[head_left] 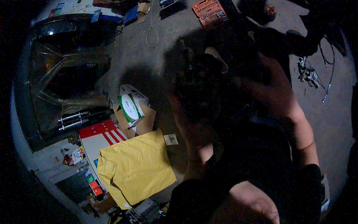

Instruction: The person sits on the floor in a workshop and uses pliers and a screwdriver to manipulate a small electrical component, likely a starter solenoid. They adjust internal wires and inspect the device, occasionally switching between tools and handling small metal parts.

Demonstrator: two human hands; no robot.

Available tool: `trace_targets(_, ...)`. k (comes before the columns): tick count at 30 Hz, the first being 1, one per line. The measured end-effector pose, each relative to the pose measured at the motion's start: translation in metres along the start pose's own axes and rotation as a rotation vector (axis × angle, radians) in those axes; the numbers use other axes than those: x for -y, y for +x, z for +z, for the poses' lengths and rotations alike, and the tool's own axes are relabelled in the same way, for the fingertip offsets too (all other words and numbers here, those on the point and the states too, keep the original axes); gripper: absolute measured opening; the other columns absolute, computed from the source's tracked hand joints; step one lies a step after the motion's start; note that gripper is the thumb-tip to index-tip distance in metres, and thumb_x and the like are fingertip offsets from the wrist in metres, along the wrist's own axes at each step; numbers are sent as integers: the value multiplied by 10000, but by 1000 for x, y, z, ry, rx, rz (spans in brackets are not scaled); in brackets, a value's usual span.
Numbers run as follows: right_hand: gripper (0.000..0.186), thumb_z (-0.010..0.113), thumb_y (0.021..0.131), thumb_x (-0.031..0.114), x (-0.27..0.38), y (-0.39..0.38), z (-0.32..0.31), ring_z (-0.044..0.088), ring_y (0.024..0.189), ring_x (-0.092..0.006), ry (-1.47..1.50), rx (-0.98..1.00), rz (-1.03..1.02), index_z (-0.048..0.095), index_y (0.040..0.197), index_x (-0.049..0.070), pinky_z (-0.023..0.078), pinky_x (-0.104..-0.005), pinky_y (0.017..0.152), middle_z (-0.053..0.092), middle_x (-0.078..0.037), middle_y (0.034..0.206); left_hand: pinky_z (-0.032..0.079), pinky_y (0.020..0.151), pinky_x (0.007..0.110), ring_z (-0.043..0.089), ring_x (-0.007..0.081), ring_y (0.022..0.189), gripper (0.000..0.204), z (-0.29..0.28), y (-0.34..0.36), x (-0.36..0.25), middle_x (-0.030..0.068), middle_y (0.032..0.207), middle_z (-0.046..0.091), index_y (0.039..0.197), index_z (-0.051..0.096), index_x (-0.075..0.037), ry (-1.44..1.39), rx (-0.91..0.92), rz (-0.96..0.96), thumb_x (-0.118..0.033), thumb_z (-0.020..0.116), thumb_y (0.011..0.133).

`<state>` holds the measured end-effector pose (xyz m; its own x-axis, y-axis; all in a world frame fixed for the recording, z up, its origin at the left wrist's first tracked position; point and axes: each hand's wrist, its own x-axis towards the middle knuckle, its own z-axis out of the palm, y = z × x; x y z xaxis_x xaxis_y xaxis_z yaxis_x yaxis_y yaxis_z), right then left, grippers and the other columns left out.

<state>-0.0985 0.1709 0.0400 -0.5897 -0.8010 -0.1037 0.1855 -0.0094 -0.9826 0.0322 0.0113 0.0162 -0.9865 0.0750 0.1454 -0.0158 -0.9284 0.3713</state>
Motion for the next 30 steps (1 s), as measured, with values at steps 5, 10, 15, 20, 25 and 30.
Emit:
trace_targets(5,258,700,774,252,1,4,13,411,594,-35,47,97,5,577,808,28,345,-207,530,470,48,641,277,286,246,290,102,309,675,42,-5,-1,15,544,368,1248,395,-32,81,-439,101,-580,246,882)
trace_targets(10,271,698,777,274,-4,6,14,409,592,-37,58,94,16,573,787,34,340,-210,528,465,53,641,281,286,237,308,107,316,664,31,-5,0,31,571,384,1260,380,-19,68,-399,80,-560,260,894)
trace_targets(15,267,699,775,282,-10,6,12,421,604,-35,97,43,25,580,778,43,337,-208,537,471,56,640,246,259,207,270,103,301,644,37,1,3,27,558,367,1075,488,-18,26,-446,106,-570,206,901)
trace_targets(20,245,702,773,273,-6,8,9,410,612,-30,159,56,103,583,767,60,327,-202,544,479,71,657,253,257,205,292,98,312,665,36,3,4,33,568,377,1063,476,6,13,-446,103,-576,192,909)
trace_targets(25,249,696,779,279,-14,8,12,425,637,-35,173,25,98,593,775,52,338,-202,558,493,64,671,261,256,211,301,101,307,709,35,1,3,27,560,377,1058,471,10,51,-493,81,-628,210,888)
trace_targets(30,310,685,789,335,-21,12,13,446,652,-41,137,-82,52,610,795,34,361,-211,574,512,50,681,276,270,208,339,102,312,698,35,2,13,26,548,411,1059,470,-7,225,-607,76,-639,236,880)
